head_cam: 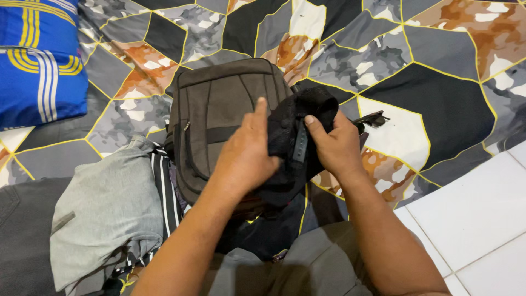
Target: The person sits beside a bed and packs a backpack. They take a cap, wallet, and sunglasses out of the bag, then place folded clothing items including a sweatshirt, a striped shirt, pants, and other garments into the backpack compartments and zip them closed.
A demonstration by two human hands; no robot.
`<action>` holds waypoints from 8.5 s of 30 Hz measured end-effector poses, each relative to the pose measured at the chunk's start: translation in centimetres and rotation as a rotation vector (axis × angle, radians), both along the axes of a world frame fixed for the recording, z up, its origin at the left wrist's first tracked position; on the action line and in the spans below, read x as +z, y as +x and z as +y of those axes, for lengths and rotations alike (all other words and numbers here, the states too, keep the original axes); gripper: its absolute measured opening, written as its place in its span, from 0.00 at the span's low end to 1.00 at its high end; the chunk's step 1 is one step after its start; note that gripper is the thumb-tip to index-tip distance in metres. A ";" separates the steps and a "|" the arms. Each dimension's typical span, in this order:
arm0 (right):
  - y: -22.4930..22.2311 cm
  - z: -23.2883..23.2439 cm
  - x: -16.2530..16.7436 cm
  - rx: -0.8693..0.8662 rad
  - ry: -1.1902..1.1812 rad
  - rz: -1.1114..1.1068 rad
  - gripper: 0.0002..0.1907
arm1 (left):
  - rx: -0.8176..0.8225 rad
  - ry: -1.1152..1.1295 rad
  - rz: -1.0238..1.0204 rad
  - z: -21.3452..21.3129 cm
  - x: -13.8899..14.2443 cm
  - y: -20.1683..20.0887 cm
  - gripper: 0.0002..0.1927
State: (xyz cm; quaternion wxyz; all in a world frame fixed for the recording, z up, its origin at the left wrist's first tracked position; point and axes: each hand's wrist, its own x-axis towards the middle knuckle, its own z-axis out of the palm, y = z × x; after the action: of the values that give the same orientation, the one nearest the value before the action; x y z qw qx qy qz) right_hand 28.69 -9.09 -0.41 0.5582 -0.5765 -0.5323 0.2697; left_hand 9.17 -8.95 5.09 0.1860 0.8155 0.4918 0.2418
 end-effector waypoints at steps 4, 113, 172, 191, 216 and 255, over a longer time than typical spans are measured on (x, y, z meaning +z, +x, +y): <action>0.9 0.5 -0.5 0.174 0.010 0.213 0.19 | -0.048 0.136 -0.052 1.9 -1.2 -1.3 0.40; 2.7 2.5 -2.8 -0.055 -0.179 -0.209 0.18 | -0.151 0.362 0.207 2.0 -10.9 -12.8 0.04; -10.9 11.8 -8.8 0.066 0.649 -1.194 0.15 | 0.183 0.483 -0.135 6.0 -0.2 -9.6 0.03; -11.8 14.4 -8.1 0.097 0.445 -1.219 0.17 | 0.159 0.426 -0.124 5.9 -0.2 -10.3 0.04; -10.9 10.1 -8.2 0.097 0.284 -1.260 0.31 | 0.134 0.407 -0.172 5.8 -0.6 -10.5 0.04; -0.4 3.8 -12.4 0.402 -0.081 -0.518 0.21 | 0.108 -0.192 0.437 2.1 -12.6 -11.2 0.40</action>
State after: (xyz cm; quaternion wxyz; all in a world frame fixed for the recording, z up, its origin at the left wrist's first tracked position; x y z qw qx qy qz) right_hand 28.33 -5.29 -12.80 0.3165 -0.5311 -0.7485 0.2398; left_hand -2.03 -6.88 -7.55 0.1383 0.7996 0.5840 0.0213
